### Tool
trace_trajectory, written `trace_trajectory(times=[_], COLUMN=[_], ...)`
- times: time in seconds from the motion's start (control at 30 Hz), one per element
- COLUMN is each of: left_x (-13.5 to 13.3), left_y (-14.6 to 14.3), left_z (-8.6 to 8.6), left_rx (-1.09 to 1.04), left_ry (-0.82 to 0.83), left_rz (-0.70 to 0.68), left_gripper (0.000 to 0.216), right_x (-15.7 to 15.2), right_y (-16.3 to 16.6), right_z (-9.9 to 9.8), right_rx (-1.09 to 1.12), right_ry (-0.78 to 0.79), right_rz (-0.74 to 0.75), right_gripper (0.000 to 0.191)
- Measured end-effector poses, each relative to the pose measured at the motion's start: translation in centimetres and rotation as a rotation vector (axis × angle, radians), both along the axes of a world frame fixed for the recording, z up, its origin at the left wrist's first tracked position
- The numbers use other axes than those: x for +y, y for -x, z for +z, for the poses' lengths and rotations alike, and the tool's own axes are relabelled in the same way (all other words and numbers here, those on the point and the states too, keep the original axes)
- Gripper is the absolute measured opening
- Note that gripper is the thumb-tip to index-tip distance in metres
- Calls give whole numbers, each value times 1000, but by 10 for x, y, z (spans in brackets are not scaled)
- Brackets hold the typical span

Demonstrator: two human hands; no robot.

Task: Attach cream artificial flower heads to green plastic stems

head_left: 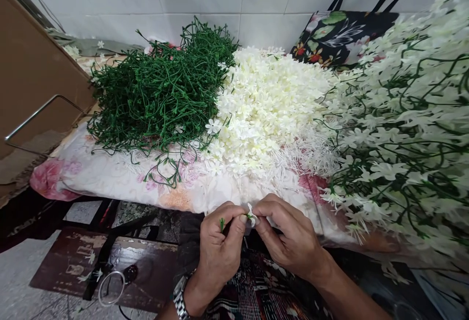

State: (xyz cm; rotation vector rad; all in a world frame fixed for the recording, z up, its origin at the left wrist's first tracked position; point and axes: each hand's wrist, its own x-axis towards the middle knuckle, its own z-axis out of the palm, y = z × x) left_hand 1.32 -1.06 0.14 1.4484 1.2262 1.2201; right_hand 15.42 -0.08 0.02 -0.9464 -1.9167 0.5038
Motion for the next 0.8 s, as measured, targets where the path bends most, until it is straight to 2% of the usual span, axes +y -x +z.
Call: trace_trajectory(times=[0.43,0.57,0.7,0.8], left_x=[3,3,3,2], left_y=[-3,-5,-5,-4], left_z=[-9,-6,-2,-3], left_rx=[3,7,-2,-65], left_ry=[-6,4,39,125], left_rz=[4,-5,-9,-13], left_gripper=[19,21,21,20], right_x=[2,-1,0,0], right_y=[2,1,2,1], right_z=[-4,-5,-4,-2], right_rx=[5,-16,-49,-60], right_ry=[-40,-38,-47,-26], right_rz=[-21,-21,-23,-19], right_gripper=[17,15,13,12])
